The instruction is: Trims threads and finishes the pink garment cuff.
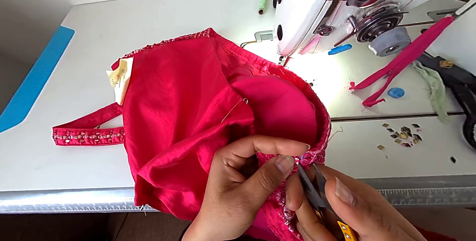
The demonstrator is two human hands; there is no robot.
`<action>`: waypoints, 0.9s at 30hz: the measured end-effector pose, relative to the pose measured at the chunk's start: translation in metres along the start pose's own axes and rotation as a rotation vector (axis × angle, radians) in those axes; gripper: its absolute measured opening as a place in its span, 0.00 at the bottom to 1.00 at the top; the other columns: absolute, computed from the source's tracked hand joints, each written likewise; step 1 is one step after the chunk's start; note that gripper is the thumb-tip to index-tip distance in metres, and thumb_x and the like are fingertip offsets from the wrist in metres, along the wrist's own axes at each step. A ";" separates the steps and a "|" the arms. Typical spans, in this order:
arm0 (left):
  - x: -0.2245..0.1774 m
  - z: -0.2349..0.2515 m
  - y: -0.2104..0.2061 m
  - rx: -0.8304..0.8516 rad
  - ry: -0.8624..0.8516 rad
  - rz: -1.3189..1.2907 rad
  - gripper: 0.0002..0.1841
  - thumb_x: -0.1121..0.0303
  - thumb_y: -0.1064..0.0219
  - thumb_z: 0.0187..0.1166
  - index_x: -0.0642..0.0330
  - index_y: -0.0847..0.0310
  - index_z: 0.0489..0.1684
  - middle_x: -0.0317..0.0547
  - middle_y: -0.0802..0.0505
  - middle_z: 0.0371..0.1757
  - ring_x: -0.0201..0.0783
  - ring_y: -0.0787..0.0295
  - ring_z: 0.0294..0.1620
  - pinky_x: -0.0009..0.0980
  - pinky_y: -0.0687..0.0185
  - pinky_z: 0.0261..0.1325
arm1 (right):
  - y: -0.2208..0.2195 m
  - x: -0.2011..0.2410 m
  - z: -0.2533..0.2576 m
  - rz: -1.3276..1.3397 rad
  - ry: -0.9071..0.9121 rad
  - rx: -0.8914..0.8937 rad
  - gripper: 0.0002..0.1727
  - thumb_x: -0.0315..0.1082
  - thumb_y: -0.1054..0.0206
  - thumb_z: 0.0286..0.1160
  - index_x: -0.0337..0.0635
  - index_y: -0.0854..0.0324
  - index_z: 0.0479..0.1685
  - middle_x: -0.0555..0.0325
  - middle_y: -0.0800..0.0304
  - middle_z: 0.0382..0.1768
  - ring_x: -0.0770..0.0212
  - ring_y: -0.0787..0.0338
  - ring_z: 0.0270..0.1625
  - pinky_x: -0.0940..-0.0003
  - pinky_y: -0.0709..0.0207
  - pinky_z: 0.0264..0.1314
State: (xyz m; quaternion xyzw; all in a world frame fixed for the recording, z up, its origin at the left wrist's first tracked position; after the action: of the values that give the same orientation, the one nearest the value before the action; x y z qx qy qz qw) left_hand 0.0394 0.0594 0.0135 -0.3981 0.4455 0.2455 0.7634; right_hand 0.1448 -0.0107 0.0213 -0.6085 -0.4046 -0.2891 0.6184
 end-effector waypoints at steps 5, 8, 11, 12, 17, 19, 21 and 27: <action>0.000 0.000 0.001 0.000 0.008 0.007 0.10 0.73 0.35 0.84 0.60 0.09 0.54 0.40 0.05 0.40 0.21 0.11 0.36 0.17 0.14 0.43 | -0.002 0.000 0.001 -0.018 0.043 -0.078 0.19 0.42 0.56 0.96 0.48 0.19 0.43 0.78 0.29 0.18 0.86 0.32 0.16 0.89 0.39 0.14; -0.001 0.000 0.001 -0.014 0.003 0.022 0.09 0.72 0.35 0.84 0.60 0.09 0.54 0.39 0.05 0.42 0.21 0.10 0.40 0.18 0.14 0.46 | -0.003 0.000 0.002 -0.071 0.062 -0.125 0.19 0.40 0.55 0.97 0.48 0.20 0.40 0.78 0.29 0.19 0.86 0.32 0.16 0.90 0.38 0.14; 0.000 0.000 0.002 -0.026 -0.001 0.027 0.09 0.72 0.34 0.84 0.59 0.09 0.53 0.38 0.05 0.41 0.20 0.10 0.40 0.18 0.14 0.47 | -0.002 0.001 0.002 -0.144 0.089 -0.149 0.19 0.39 0.55 0.97 0.49 0.22 0.37 0.78 0.30 0.19 0.87 0.31 0.18 0.90 0.37 0.16; 0.000 0.000 0.002 -0.030 -0.001 0.024 0.09 0.72 0.34 0.84 0.59 0.09 0.53 0.38 0.05 0.41 0.20 0.10 0.40 0.18 0.14 0.47 | -0.002 0.002 0.002 -0.160 0.095 -0.156 0.19 0.39 0.55 0.97 0.49 0.22 0.37 0.78 0.29 0.19 0.87 0.31 0.18 0.90 0.37 0.16; 0.000 0.000 0.003 -0.038 -0.001 -0.032 0.11 0.67 0.34 0.85 0.59 0.09 0.53 0.39 0.05 0.42 0.22 0.10 0.41 0.19 0.13 0.47 | -0.003 0.000 0.003 -0.142 0.081 -0.053 0.19 0.48 0.54 0.95 0.49 0.21 0.44 0.78 0.30 0.21 0.87 0.32 0.20 0.90 0.39 0.18; -0.001 0.000 0.002 -0.057 -0.007 -0.043 0.11 0.65 0.32 0.84 0.60 0.08 0.52 0.39 0.04 0.42 0.22 0.09 0.41 0.19 0.13 0.47 | -0.003 0.001 0.001 -0.153 0.080 0.008 0.22 0.54 0.53 0.93 0.48 0.21 0.47 0.78 0.29 0.22 0.87 0.31 0.21 0.90 0.39 0.19; 0.000 0.000 0.002 -0.088 0.002 -0.033 0.08 0.70 0.29 0.80 0.60 0.08 0.50 0.40 0.04 0.40 0.23 0.08 0.40 0.20 0.11 0.46 | -0.001 0.004 -0.001 -0.161 0.116 0.038 0.24 0.56 0.52 0.92 0.48 0.21 0.49 0.77 0.27 0.24 0.86 0.30 0.22 0.89 0.38 0.21; -0.001 0.000 -0.002 -0.054 -0.032 0.040 0.12 0.81 0.29 0.74 0.64 0.10 0.53 0.42 0.03 0.43 0.24 0.07 0.42 0.22 0.10 0.49 | 0.011 0.043 -0.014 -0.940 0.571 -0.275 0.10 0.42 0.37 0.87 0.46 0.20 0.52 0.69 0.20 0.29 0.87 0.25 0.30 0.94 0.33 0.32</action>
State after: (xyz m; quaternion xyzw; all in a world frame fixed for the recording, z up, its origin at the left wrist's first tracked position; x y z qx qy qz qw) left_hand 0.0404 0.0579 0.0151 -0.4054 0.4342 0.2791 0.7545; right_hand 0.1784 -0.0174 0.0531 -0.3355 -0.4076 -0.7364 0.4232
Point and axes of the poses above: each hand's wrist, its own z-axis towards the middle knuckle, its own y-axis out of the back of the hand, x = y × z, the point moved 7 cm from there along z, towards the middle knuckle
